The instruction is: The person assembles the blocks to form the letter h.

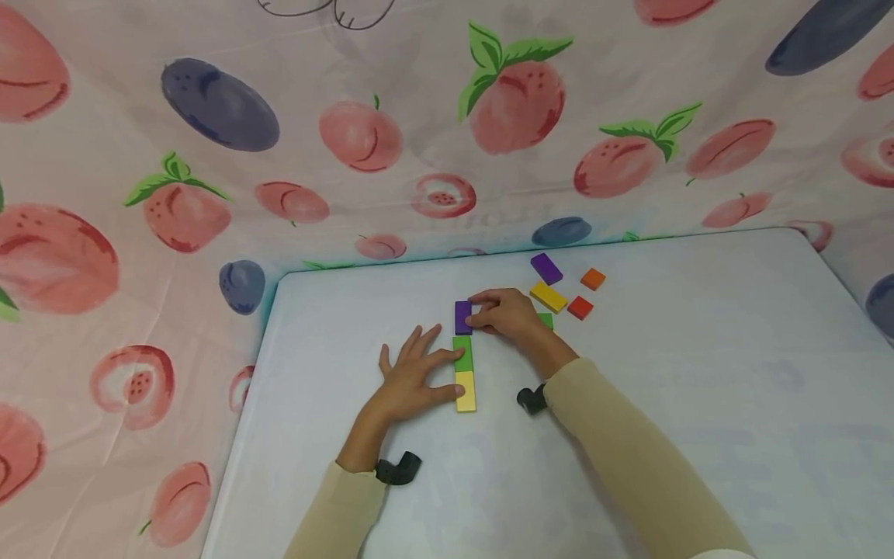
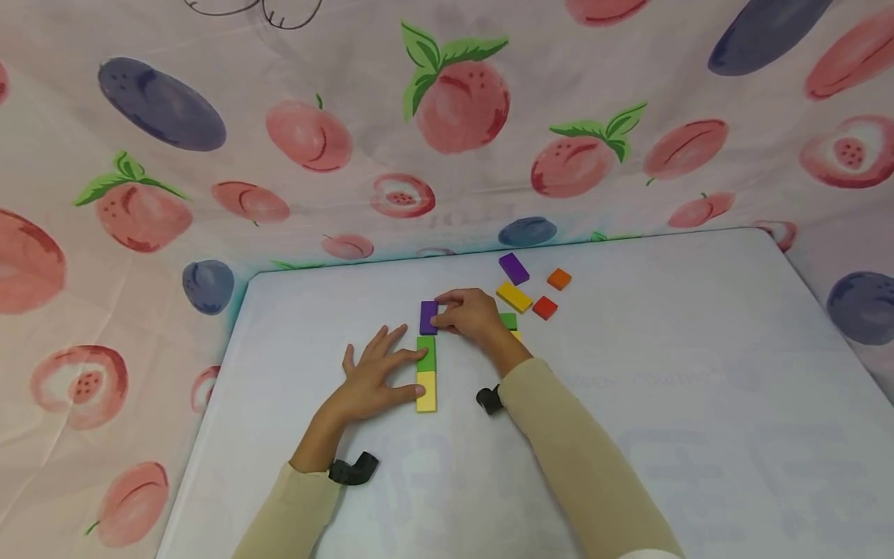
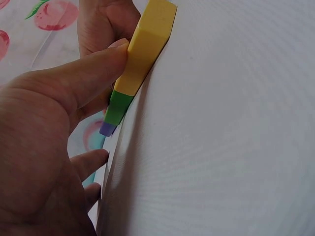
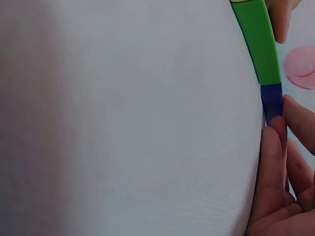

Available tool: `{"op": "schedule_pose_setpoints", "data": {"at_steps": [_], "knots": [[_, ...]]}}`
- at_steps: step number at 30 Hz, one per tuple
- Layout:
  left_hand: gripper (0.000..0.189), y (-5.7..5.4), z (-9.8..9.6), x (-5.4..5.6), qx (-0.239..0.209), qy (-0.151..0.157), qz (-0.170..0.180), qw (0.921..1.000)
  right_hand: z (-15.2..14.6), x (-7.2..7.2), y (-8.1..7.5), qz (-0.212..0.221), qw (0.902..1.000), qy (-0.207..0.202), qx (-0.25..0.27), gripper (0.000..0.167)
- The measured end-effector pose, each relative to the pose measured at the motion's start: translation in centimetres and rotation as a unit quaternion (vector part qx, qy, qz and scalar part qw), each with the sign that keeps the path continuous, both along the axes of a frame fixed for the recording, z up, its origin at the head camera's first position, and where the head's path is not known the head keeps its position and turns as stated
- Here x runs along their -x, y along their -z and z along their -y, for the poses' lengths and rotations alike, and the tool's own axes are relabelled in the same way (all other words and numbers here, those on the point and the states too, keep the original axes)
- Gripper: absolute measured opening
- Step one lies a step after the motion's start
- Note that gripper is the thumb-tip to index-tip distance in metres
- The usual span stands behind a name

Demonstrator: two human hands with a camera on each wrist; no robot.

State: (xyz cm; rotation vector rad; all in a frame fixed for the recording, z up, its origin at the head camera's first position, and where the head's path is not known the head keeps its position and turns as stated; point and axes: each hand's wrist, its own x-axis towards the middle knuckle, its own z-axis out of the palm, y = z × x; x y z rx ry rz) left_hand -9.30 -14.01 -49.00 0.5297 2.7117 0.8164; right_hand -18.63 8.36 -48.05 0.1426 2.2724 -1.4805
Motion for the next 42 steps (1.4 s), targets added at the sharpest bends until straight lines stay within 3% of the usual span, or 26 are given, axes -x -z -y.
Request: {"op": "schedule_pose_setpoints", "data": {"at_steps": [14,42], "knots": [[0.059,0.09,0.02,-0.02,-0.002,0.001,-0.002,1.0000,0.19,-0.15,-0.27,-0.024,0.9981,-0.019,-0.054,0.047],[0.059,0.14,0.08,0.04,0.005,0.001,-0.001,1.0000,0.14,-0.01,-0.02,-0.020,0.9978,-0.026,-0.058,0.050]]}}
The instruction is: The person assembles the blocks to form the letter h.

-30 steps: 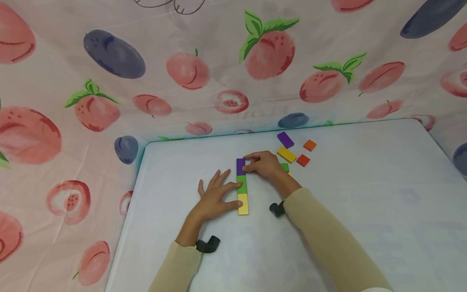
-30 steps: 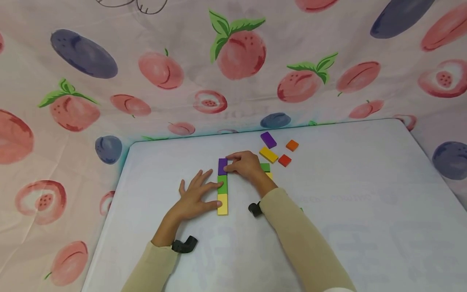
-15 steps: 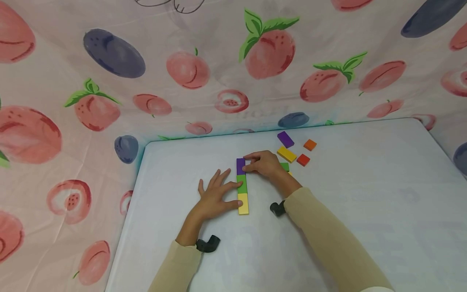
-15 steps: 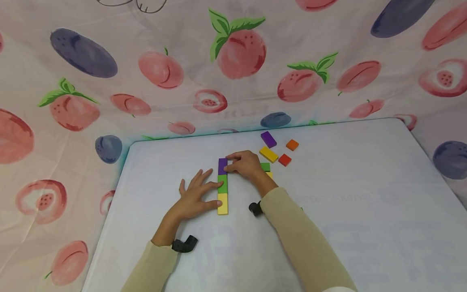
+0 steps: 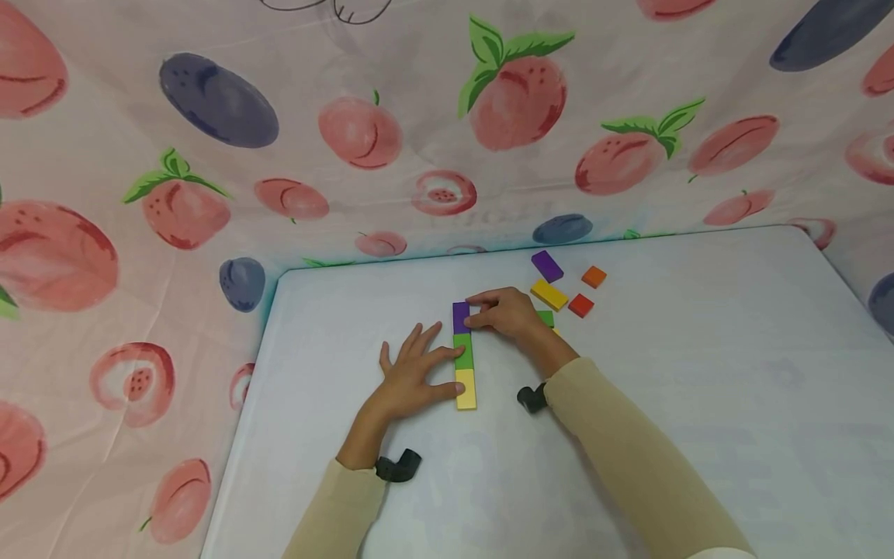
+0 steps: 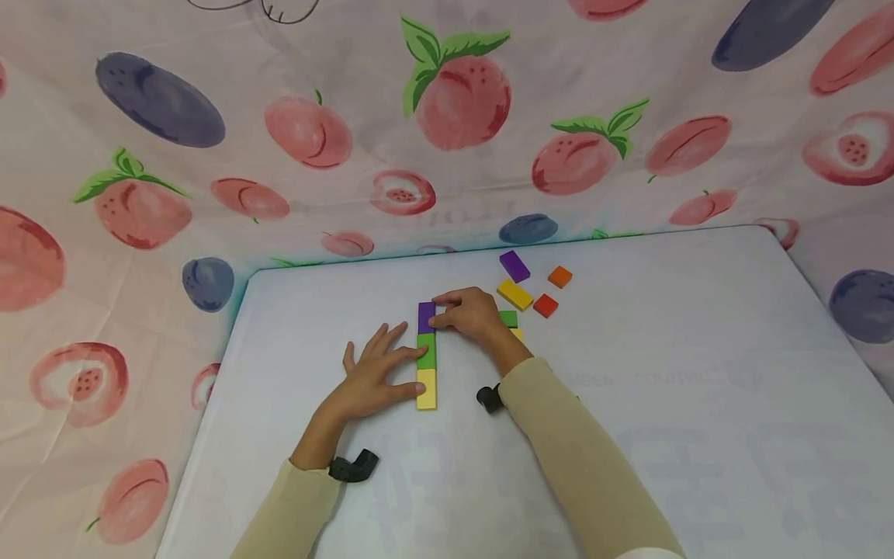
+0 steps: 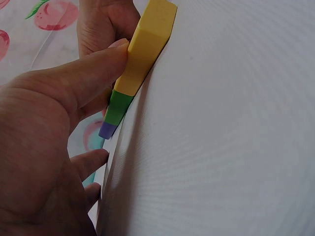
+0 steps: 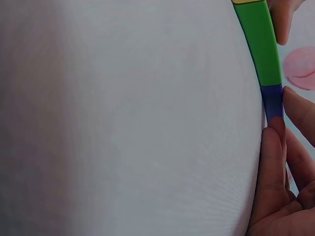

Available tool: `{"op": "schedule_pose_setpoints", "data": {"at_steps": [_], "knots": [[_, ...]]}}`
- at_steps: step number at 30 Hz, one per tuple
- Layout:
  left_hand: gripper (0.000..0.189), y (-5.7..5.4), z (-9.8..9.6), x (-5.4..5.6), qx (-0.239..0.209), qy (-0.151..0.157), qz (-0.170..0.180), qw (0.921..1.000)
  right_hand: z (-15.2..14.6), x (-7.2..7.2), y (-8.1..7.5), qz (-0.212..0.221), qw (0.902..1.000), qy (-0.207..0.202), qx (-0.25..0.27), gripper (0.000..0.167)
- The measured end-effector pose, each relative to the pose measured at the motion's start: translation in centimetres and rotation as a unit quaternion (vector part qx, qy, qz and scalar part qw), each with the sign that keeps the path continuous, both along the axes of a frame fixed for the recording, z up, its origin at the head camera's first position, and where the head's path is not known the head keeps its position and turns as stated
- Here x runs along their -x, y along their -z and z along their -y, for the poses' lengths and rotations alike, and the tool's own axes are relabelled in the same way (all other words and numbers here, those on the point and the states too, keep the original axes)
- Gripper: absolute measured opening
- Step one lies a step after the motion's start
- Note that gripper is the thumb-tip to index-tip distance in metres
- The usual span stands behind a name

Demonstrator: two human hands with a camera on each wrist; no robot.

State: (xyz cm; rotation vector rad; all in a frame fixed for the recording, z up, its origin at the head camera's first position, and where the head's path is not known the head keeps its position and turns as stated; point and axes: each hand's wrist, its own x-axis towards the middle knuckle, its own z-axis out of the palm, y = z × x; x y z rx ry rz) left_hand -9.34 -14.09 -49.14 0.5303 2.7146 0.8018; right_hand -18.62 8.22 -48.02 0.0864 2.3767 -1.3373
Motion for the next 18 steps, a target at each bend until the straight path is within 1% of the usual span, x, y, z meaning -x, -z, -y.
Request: {"op": "schedule_pose_setpoints", "data": {"at_steps": [8,18], "knots": [[0.058,0.11,0.00,0.04,-0.004,-0.001,-0.002,1.0000,-0.05,-0.06,-0.05,-0.004,1.0000,-0.003,0.003,0.051],[0.059,0.19,0.02,0.09,-0.003,0.000,0.000,1.0000,-0.10,0.02,-0.10,-0.004,0.9998,-0.015,-0.013,0.051]]}}
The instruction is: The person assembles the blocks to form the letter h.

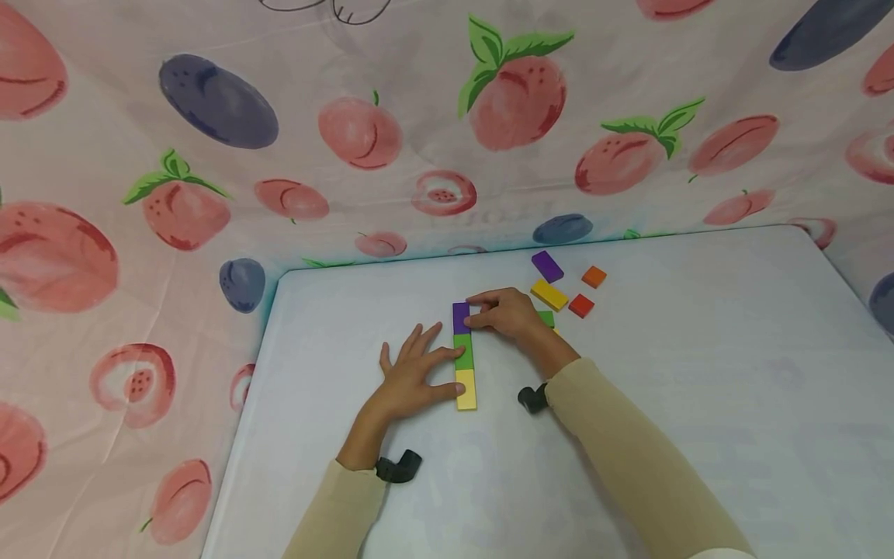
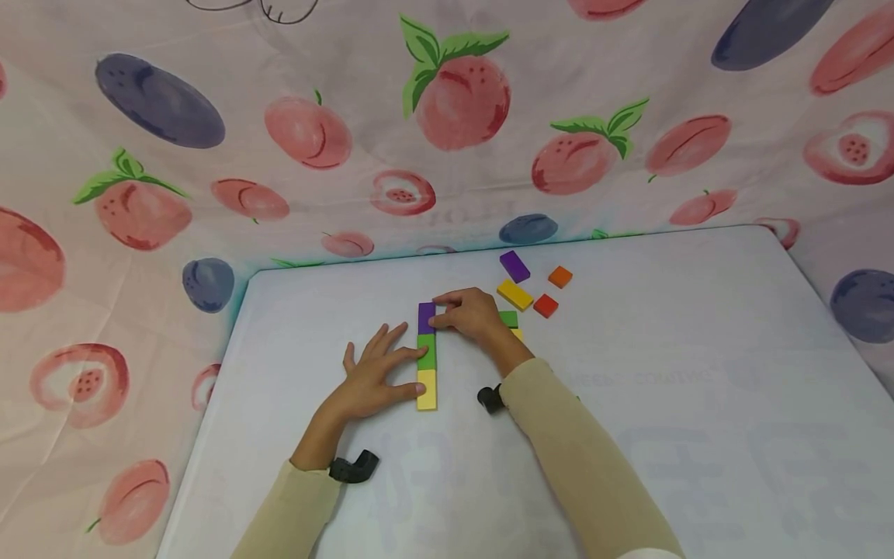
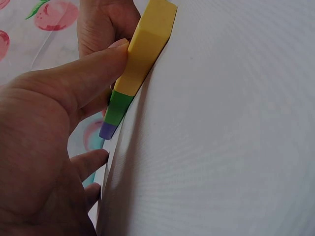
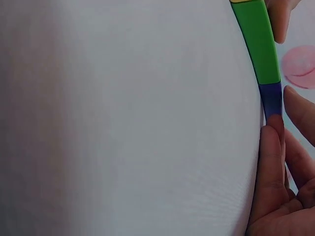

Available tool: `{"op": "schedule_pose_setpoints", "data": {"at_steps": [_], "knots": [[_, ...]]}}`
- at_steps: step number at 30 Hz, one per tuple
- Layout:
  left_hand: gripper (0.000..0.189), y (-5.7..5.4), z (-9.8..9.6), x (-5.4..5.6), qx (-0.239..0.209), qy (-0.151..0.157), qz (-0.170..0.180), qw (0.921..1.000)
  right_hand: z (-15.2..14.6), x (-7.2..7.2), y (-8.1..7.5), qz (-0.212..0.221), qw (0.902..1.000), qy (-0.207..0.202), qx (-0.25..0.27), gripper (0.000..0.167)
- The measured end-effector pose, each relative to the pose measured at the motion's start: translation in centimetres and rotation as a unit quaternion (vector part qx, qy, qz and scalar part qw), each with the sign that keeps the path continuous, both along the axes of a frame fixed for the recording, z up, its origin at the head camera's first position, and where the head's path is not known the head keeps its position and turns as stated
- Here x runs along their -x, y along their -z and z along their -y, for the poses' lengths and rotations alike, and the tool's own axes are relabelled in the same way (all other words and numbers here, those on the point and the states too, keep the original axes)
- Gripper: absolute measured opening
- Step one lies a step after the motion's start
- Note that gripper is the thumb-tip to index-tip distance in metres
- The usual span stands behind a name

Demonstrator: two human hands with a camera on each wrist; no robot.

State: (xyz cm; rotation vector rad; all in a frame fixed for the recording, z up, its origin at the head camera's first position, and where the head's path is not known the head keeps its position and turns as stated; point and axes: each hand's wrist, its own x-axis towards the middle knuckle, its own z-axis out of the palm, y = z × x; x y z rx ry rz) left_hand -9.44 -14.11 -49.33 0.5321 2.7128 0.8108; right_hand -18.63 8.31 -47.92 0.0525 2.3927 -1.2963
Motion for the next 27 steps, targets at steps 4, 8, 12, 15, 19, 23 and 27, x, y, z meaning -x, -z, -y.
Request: {"op": "schedule_pose_setpoints", "data": {"at_steps": [4,8,12,15,19,23,27], "knots": [[0.059,-0.1,0.0,-0.1,0.000,0.001,-0.001,1.0000,-0.1,0.0,0.0,0.011,0.9999,-0.007,0.005,0.053],[0.059,-0.2,0.1,-0.2,-0.001,0.001,-0.001,1.0000,-0.5,0.1,-0.3,0.054,0.9967,-0.007,0.060,0.058],[0.059,-0.4,0.1,-0.2,-0.005,0.000,-0.001,1.0000,-1.1,-0.3,-1.0,0.100,0.9864,-0.015,0.130,0.057],[0.059,-0.4,0.1,-0.2,-0.005,-0.001,-0.001,1.0000,-1.9,-0.8,-1.5,0.092,0.9858,-0.035,0.136,0.052],[0.059,-0.4,0.0,-0.1,-0.003,0.000,0.002,1.0000,-3.4,-1.3,-2.6,0.039,0.9938,-0.050,0.091,0.047],[0.058,-0.3,0.0,-0.1,-0.005,0.001,0.001,1.0000,-5.2,-1.4,-3.8,-0.034,0.9975,-0.062,0.010,0.040],[0.058,-0.2,0.0,-0.1,-0.010,0.003,-0.001,0.9999,-7.4,-1.1,-4.4,-0.100,0.9871,-0.086,-0.090,0.029]]}}
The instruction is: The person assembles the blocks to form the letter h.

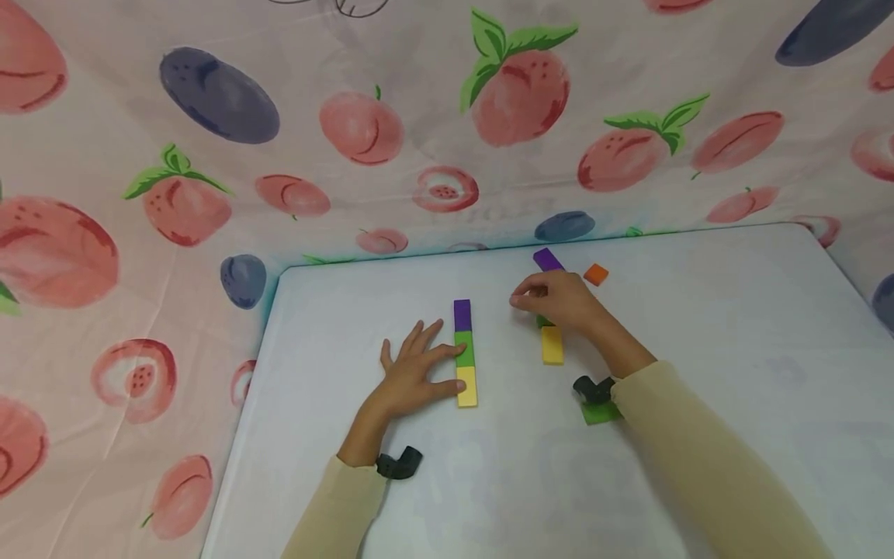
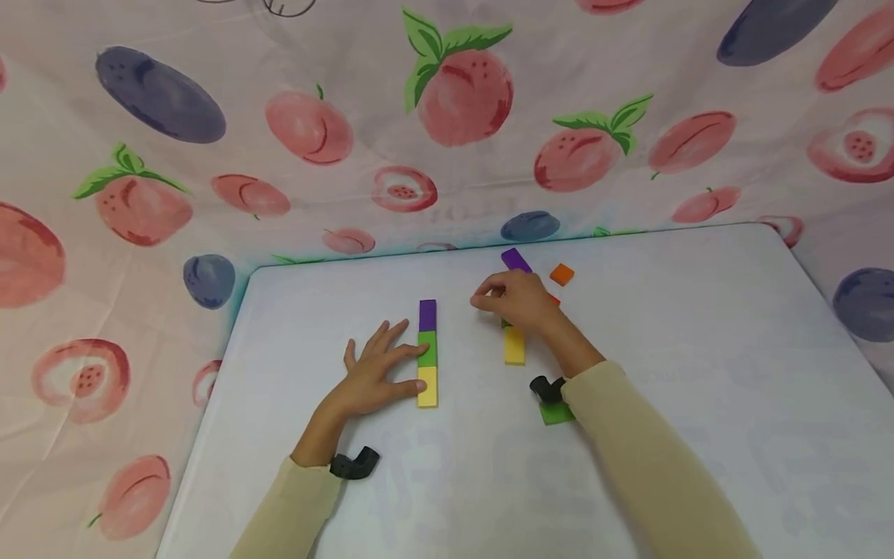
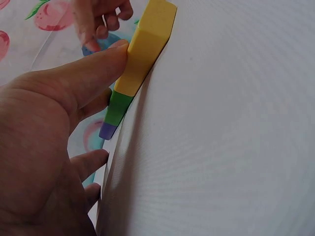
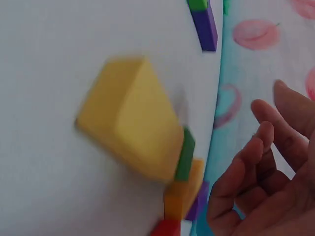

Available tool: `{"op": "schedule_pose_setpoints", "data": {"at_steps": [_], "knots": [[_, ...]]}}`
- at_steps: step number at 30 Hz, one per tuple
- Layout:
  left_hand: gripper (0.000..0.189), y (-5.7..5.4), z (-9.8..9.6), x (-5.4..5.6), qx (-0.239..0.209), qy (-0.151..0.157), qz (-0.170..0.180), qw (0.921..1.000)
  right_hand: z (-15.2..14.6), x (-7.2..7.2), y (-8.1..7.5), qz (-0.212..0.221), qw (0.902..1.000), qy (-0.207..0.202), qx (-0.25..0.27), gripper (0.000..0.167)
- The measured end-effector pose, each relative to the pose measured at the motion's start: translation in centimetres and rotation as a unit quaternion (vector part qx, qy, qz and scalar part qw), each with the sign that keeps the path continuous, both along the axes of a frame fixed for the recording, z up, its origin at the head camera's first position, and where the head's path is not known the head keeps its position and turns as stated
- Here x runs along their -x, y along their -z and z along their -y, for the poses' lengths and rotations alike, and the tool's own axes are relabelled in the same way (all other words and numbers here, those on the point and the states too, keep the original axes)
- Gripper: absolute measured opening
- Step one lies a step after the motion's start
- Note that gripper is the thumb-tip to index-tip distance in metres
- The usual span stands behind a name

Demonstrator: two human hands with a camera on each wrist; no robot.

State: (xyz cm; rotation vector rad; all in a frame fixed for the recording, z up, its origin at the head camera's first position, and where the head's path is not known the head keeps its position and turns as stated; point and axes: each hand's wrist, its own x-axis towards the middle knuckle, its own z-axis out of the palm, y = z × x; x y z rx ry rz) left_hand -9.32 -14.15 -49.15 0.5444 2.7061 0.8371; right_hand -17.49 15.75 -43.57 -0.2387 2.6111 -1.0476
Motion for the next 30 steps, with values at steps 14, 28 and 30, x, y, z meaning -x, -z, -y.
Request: {"op": "schedule_pose_setpoints", "data": {"at_steps": [14,28,30], "knots": [[0.059,0.1,0.0,0.0,0.003,0.000,0.001,1.0000,-5.6,-0.4,0.8,0.009,0.9947,-0.085,-0.058,0.023],[0.059,-0.1,0.0,-0.1,-0.001,0.000,0.000,1.0000,-5.8,-1.4,1.7,0.022,0.9902,-0.100,-0.095,0.056],[0.060,-0.1,0.0,-0.1,0.000,0.000,0.001,1.0000,-5.8,-1.5,1.8,0.019,0.9900,-0.101,-0.097,0.057]]}}
